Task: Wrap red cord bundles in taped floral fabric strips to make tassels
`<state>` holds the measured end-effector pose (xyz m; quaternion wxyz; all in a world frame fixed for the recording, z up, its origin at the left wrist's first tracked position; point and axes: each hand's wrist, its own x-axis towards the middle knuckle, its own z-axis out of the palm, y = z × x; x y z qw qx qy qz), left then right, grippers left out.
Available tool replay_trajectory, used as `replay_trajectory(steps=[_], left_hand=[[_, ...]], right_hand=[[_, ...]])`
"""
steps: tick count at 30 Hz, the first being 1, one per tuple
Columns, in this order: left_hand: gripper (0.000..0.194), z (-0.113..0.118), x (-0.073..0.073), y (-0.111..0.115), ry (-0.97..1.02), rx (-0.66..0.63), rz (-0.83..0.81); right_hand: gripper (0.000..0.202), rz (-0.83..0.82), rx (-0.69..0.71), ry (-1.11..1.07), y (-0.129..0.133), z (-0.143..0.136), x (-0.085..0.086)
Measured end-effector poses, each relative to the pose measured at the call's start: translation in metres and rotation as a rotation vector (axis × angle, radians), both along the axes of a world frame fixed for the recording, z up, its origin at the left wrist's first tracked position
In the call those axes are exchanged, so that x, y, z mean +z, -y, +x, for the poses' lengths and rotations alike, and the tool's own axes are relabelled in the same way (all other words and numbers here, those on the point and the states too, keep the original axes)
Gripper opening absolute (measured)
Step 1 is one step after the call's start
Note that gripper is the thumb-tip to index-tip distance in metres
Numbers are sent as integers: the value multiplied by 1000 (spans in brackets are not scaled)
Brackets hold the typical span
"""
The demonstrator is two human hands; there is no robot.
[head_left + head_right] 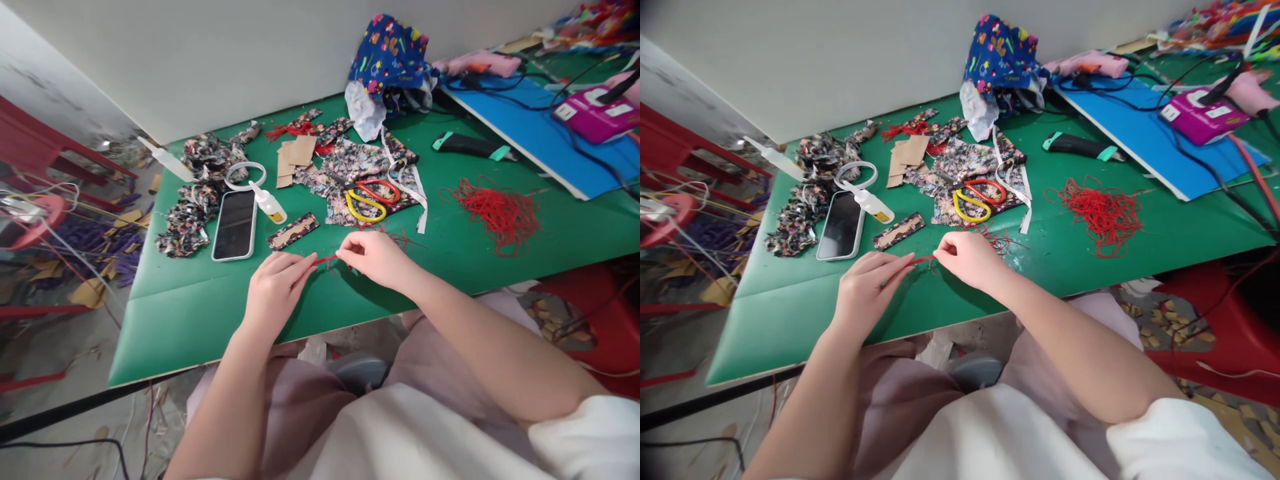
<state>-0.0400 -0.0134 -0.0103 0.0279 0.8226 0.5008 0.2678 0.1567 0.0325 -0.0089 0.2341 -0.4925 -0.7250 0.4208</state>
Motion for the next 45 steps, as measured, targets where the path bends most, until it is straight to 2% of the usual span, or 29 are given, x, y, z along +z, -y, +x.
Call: replay_trajectory(steps=[9, 19, 23, 28, 35, 39, 45], left_hand=[[22, -16, -11, 12, -162, 11, 16], [22, -35, -8, 20, -134, 59, 8], [23, -60, -1, 26, -102, 117, 50], [24, -100, 5, 34, -152, 229, 48], [24, -150, -5, 47, -197, 323, -29], [23, -165, -9, 58, -196, 366, -45], [21, -171, -3, 80, -227, 455, -69]], right_hand=[[15, 129, 7, 232, 4, -5, -4], [17, 125, 17, 223, 10, -20, 5], [19, 92, 55, 176, 10, -46, 12], [18, 119, 117, 237, 4, -95, 14], [18, 175, 216, 378, 3, -156, 5], [16, 184, 234, 452, 10, -175, 3], [15, 203, 233, 537, 14, -186, 6]])
